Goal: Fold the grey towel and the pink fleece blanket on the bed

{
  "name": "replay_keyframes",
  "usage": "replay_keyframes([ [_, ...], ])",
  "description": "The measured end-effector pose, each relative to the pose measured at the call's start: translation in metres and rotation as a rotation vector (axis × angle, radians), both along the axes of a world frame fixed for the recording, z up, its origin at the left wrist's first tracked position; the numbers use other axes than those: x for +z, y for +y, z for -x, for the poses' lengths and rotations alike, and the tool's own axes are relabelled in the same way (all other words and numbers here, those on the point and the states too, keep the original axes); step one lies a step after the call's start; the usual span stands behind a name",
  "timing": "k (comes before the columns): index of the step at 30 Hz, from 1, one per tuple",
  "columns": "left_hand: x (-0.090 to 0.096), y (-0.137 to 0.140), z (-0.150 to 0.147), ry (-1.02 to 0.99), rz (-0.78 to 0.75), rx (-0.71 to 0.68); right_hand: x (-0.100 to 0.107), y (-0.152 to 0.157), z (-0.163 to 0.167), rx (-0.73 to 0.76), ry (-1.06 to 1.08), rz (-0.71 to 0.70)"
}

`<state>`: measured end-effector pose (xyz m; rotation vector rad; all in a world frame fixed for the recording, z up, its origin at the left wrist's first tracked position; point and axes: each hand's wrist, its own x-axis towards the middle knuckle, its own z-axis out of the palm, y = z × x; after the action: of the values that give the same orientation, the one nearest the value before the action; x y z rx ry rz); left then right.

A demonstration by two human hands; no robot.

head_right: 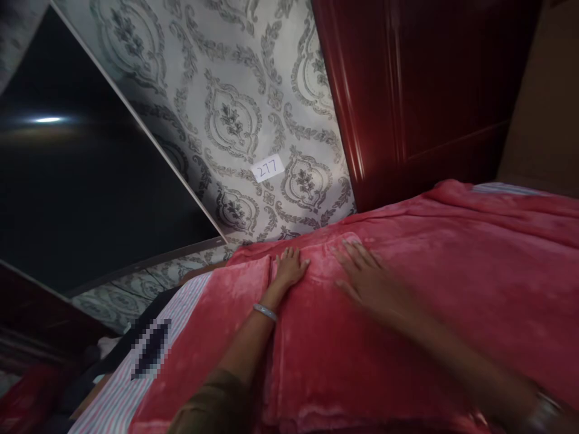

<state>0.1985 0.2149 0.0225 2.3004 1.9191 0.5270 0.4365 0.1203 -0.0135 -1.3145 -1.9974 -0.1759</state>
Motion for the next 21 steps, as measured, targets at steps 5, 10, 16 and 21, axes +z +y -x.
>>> replay_keyframes([
  [5, -0.026, 0.001, 0.009, -0.036, 0.059, 0.037, -0.045, 0.037, -0.001, -0.014, -0.09, 0.126],
  [10, -0.03, 0.007, 0.013, -0.089, 0.111, 0.026, -0.072, 0.04, -0.011, -0.033, -0.082, 0.161],
  [16, -0.026, 0.002, 0.01, -0.061, 0.108, 0.039, -0.021, 0.063, -0.001, -0.069, -0.036, 0.227],
  [21, -0.027, 0.001, 0.007, -0.028, 0.145, 0.026, -0.025, 0.084, 0.007, -0.105, 0.037, 0.395],
])
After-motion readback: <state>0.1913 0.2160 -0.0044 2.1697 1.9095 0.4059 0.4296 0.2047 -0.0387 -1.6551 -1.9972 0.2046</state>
